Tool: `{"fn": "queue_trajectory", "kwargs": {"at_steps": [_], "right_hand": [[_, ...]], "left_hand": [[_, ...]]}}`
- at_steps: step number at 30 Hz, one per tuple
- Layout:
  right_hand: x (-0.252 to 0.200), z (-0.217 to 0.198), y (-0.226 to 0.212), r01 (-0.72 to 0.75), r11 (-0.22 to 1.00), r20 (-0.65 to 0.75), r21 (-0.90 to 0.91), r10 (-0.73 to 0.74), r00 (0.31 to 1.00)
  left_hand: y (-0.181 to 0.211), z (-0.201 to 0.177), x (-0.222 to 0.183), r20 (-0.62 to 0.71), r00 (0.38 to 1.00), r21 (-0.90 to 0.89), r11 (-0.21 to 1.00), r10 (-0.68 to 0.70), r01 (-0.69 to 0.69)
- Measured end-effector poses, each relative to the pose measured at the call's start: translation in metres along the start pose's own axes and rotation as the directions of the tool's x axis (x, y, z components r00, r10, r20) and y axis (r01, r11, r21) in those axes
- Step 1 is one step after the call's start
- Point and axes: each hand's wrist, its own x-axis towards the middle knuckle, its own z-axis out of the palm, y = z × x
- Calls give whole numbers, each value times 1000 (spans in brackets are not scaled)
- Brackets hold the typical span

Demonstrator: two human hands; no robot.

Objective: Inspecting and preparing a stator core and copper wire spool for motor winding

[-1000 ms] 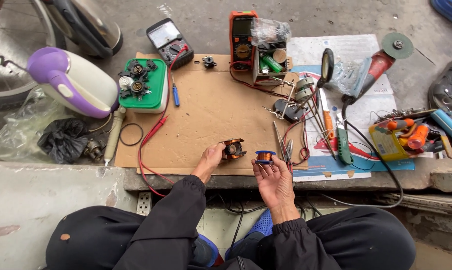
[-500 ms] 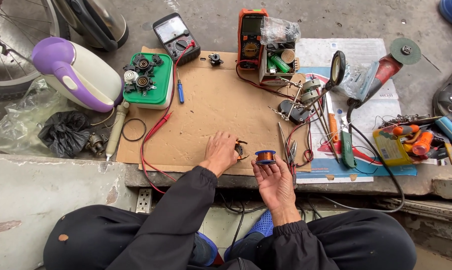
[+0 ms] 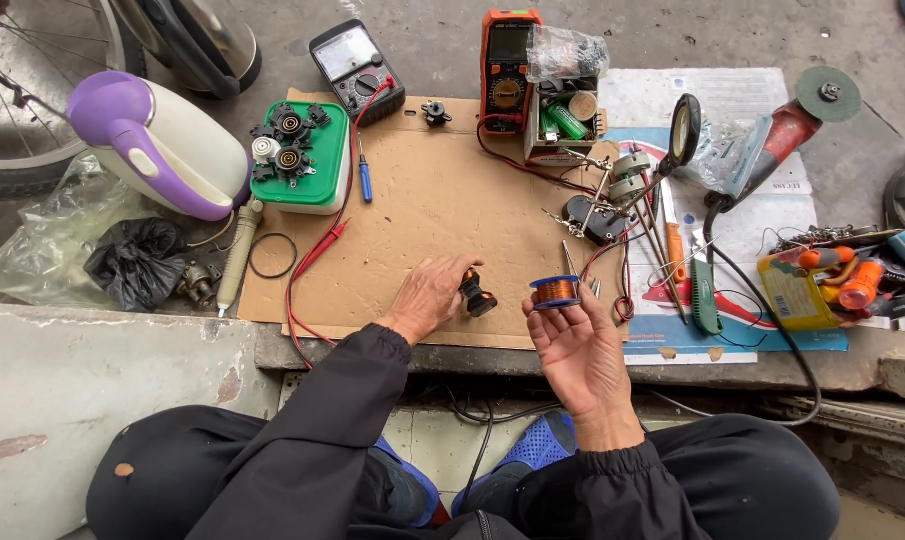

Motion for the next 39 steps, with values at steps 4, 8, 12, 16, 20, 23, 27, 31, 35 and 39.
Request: {"fn": "queue_trajectory", "kwargs": {"at_steps": [4,8,12,16,20,23,27,31,35,39], "right_hand": [[-2,1,7,-33,997,16,-72,35,999],[-9,7,18,-69,992,32,-102,73,997],[-18,16,21,-84,988,35,-131,89,995],[-18,12,20,-87,987,37,-133,92,995],[-16,11,19,-92,987,29,-133,96,995],[-12,12,15,-94,987,29,-129,99,995],[-8,14,6,-75,990,67,-119,83,994],[-16,34,-25,7,989,112,-150,10,994],[-32,61,-44,86,977,188,-196,-49,981],[-43,70,-47,80,968,210,-237,-29,977]], "left_hand": [[-13,11,-26,16,1000,39,999,5,-6],[-16,12,-46,79,995,52,997,-59,55],[-22,15,-45,234,969,-5,996,-81,85],[-1,-5,-31,231,953,-268,929,-194,255],[-21,29,-13,210,963,31,986,-168,165],[-37,60,4,189,982,237,971,-26,-20],[-39,67,22,111,978,251,948,175,-198],[5,16,28,-34,964,322,917,262,-238],[23,-8,11,-148,918,418,864,368,-279],[21,-4,-18,-173,912,437,859,371,-266]]}}
